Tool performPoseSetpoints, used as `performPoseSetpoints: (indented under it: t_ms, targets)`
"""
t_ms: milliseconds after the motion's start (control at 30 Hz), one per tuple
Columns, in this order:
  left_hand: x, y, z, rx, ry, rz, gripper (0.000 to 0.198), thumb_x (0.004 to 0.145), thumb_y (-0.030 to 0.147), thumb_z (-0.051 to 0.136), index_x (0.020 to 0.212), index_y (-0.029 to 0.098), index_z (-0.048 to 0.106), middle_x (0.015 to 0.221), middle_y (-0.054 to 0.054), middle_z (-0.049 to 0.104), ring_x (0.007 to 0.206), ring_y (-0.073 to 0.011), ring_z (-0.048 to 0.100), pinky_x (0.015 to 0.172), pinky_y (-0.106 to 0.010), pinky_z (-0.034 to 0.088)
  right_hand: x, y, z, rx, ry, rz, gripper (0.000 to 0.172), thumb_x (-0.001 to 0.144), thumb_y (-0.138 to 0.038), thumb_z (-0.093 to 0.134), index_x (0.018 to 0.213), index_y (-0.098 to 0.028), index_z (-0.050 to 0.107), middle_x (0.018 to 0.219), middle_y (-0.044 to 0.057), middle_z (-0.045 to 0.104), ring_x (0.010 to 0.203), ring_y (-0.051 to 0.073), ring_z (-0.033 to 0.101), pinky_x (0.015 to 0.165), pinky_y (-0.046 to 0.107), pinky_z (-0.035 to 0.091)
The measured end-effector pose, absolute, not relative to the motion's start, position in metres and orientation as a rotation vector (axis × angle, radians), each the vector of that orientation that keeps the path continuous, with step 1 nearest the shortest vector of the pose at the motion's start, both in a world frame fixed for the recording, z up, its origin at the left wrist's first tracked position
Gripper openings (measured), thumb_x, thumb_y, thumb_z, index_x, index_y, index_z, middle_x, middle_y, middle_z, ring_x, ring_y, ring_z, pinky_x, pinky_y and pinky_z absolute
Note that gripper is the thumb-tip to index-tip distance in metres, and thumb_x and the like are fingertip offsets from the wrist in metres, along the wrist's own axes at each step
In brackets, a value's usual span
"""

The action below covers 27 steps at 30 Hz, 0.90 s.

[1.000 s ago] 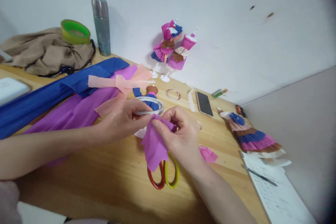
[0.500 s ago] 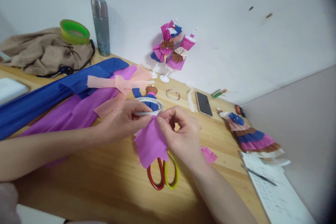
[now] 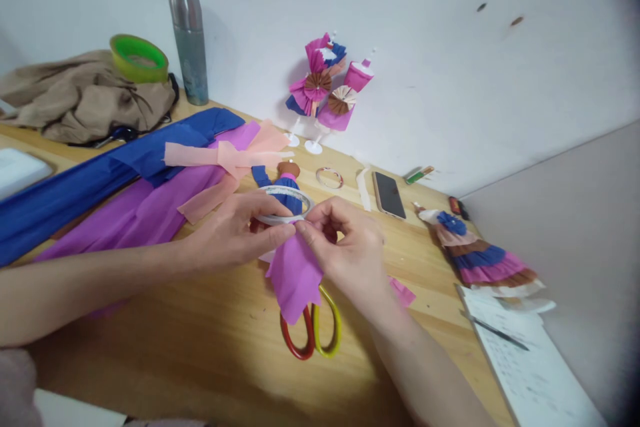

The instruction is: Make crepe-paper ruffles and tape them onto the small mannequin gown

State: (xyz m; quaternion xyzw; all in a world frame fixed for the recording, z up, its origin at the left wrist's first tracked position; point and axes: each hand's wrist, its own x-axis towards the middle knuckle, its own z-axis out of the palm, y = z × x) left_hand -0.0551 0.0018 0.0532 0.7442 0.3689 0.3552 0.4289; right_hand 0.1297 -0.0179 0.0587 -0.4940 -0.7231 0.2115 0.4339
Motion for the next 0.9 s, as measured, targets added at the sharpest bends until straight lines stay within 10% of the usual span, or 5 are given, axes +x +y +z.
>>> performPoseSetpoints:
  t_ms: [900]
  targets:
    - [-0.057,0.004,0.049,2.155,0.953,1.216,0.020,0.092,0.022,0.061,0.074,0.018,0.070,0.064,0.002,0.061,0.063,-0.0104,0.050,0.064,-0.025,0.042,0.126,-0.028,0.066,-1.111,-1.833,0.649,0.012,0.084,-0.017,0.061,0.073,-0.019,0.063,0.061,-0.003,0.061,0.052,0.009,0.049,0.050,0.022,0.039]
